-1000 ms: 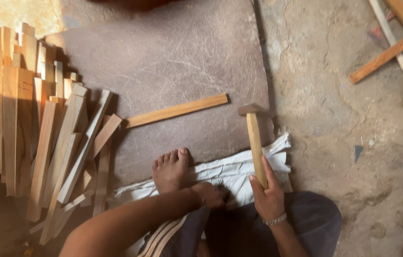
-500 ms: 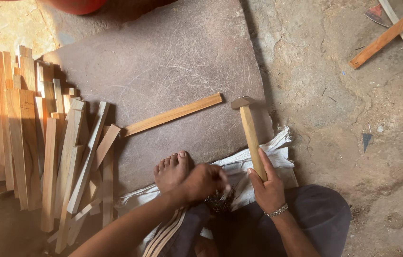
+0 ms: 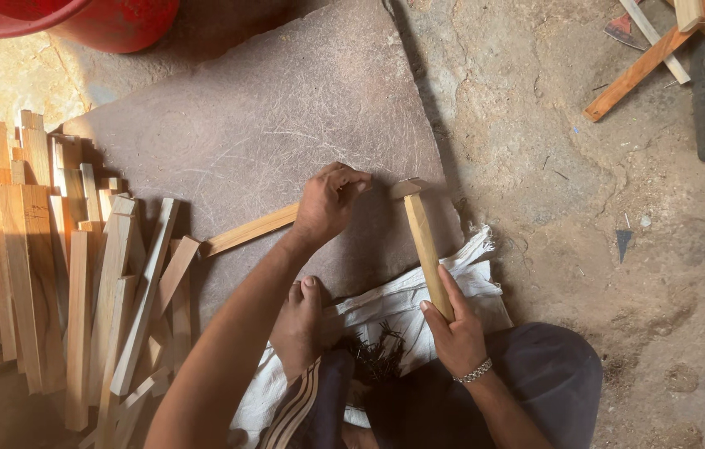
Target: The person sits on the floor and repeatedly hammers nails into small wooden planks. They pick up a plank, place it on a work surface, hammer a nail into it, and then move the finished piece aside to repeat the process with a new plank.
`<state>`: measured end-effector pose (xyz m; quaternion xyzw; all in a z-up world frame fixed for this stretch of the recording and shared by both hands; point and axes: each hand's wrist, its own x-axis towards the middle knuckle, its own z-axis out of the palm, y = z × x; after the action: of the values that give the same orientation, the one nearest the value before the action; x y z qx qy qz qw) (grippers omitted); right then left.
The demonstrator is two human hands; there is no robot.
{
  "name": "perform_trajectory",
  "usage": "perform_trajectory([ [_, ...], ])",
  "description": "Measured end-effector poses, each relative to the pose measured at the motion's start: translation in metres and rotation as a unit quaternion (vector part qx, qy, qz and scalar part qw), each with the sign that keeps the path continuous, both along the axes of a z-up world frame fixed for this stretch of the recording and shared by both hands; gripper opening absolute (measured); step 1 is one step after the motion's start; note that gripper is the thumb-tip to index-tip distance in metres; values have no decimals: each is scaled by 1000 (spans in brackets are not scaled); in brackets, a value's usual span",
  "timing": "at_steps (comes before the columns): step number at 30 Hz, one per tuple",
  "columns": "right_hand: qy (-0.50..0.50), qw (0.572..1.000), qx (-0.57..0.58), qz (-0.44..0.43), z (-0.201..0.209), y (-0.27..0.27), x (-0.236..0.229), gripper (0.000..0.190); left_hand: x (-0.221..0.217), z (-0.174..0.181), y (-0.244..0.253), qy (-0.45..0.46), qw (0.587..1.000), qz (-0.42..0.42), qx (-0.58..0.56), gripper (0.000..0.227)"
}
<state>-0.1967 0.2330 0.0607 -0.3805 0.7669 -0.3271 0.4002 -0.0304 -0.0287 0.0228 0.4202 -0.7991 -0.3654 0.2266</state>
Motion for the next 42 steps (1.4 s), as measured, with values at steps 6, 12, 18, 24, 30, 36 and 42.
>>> perform_trajectory([
  [6,-1,999,-38,28,-2,4,-1,71,-5,-32,0,17,998,57,-2,14],
  [12,17,997,-66,42,-1,2,-3,69,-6,-43,0,43,996,50,-65,13],
  [18,-31,999,35,6,0,3,-2,71,-5,-42,4,37,995,44,-77,12],
  [24,-10,1000,-10,17,2,3,-1,70,-5,-41,7,32,994,48,-90,11],
  [30,117,990,-26,71,34,-14,-8,65,-6,-39,3,21,983,53,-174,23],
  [36,190,938,-277,84,69,-40,13,52,-1,-32,5,59,993,75,-64,73],
  [42,155,978,104,89,73,-61,17,60,-1,-29,3,60,996,60,-19,84],
])
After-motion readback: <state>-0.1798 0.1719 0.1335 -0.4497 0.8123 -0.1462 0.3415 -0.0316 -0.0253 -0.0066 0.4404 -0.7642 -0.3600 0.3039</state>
